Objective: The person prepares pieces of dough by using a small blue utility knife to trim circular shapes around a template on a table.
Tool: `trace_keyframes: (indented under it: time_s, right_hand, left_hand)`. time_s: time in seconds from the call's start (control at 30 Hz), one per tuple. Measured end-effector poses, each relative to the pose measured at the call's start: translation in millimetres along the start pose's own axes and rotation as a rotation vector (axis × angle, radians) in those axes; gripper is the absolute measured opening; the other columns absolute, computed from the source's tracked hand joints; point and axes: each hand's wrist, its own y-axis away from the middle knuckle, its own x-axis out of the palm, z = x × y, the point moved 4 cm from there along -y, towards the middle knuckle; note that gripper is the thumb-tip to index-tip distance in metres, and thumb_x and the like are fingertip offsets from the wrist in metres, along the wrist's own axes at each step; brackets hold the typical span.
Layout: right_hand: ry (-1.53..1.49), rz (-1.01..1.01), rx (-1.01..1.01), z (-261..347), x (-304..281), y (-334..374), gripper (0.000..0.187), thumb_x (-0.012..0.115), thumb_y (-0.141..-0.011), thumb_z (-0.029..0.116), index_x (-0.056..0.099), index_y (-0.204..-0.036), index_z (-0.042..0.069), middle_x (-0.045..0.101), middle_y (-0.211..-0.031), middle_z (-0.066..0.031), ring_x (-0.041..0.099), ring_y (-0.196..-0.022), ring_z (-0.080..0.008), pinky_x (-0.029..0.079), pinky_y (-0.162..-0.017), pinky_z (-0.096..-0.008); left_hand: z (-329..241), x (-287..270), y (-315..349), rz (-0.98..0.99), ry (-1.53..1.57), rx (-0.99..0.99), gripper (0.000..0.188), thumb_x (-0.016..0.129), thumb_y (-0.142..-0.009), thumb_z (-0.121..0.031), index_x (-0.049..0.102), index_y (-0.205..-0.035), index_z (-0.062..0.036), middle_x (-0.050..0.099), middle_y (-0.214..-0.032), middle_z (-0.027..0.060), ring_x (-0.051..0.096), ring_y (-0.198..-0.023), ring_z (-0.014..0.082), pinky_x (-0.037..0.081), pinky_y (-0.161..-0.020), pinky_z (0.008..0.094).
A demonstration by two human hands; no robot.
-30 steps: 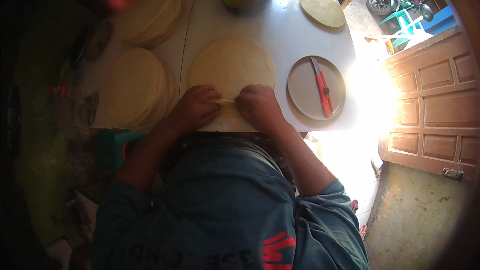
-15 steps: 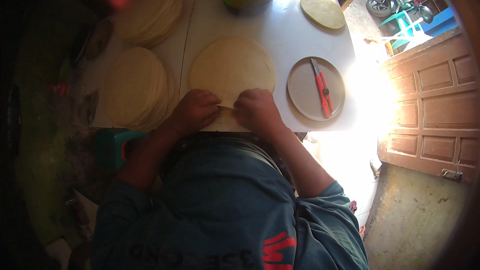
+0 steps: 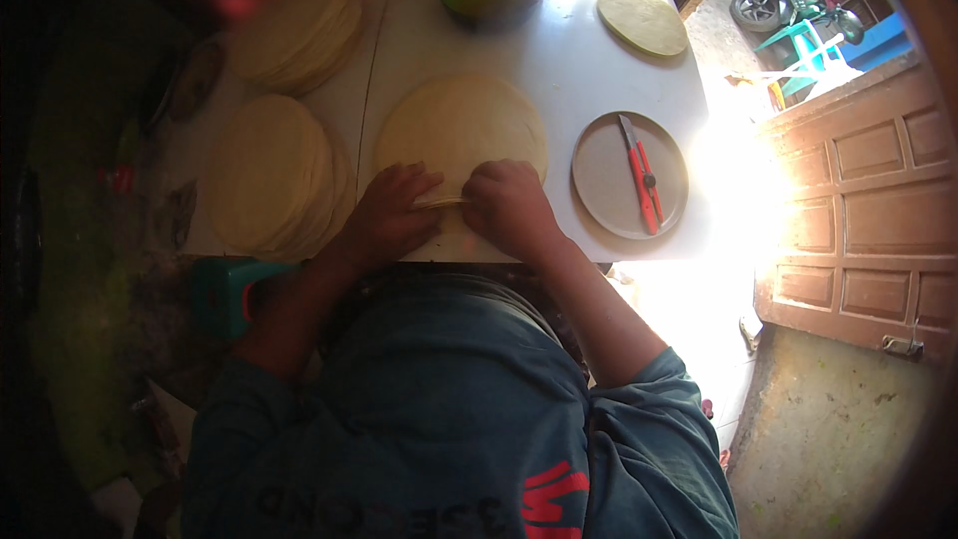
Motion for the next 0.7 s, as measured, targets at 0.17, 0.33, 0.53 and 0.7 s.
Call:
trace_keyframes:
  time_s: [0.17, 0.33, 0.53, 0.7]
  right_hand:
    - [0.019, 0.025, 0.013, -3, 5, 5, 0.013, 0.073, -0.073, 0.015, 0.070, -0.085, 0.012, 0.066, -0.093, -0.0065, 0.062, -0.092, -0.0296, 0.046, -0.081, -0.0438]
    - [0.014, 0.066, -0.015, -3, 7, 11, 0.014, 0.073, -0.073, 0.016, 0.071, -0.087, 0.012, 0.066, -0.092, -0.0074, 0.062, -0.091, -0.0305, 0.046, -0.081, -0.0444]
    - [-0.007, 0.017, -0.014, -2, 0, 11, 0.014, 0.072, -0.074, 0.013, 0.072, -0.089, 0.011, 0.067, -0.094, -0.0079, 0.063, -0.091, -0.0314, 0.047, -0.080, -0.0449]
    - [0.033, 0.037, 0.012, -4, 0, 6, 0.015, 0.072, -0.075, 0.013, 0.072, -0.090, 0.011, 0.068, -0.098, -0.0086, 0.063, -0.093, -0.0316, 0.047, -0.082, -0.0446]
  left_hand:
    - [1, 1, -3, 0.037, 0.041, -0.007, 0.020, 0.082, -0.077, -0.023, 0.074, -0.091, -0.0115, 0.056, -0.142, 0.0123, 0.050, -0.134, 0.0374, 0.037, -0.112, 0.0577]
    - [1, 3, -6, -0.003, -0.004, 0.018, 0.014, 0.078, -0.078, -0.018, 0.072, -0.088, -0.0105, 0.058, -0.139, 0.0112, 0.051, -0.132, 0.0369, 0.037, -0.113, 0.0576]
    - [3, 10, -5, -0.028, -0.036, -0.005, 0.012, 0.076, -0.079, -0.017, 0.071, -0.089, -0.0113, 0.061, -0.136, 0.0108, 0.052, -0.132, 0.0368, 0.037, -0.113, 0.0572]
    - [0, 10, -2, -0.015, 0.016, 0.032, 0.026, 0.079, -0.067, -0.018, 0.071, -0.091, -0.0119, 0.057, -0.142, 0.0103, 0.050, -0.135, 0.0353, 0.037, -0.113, 0.0564]
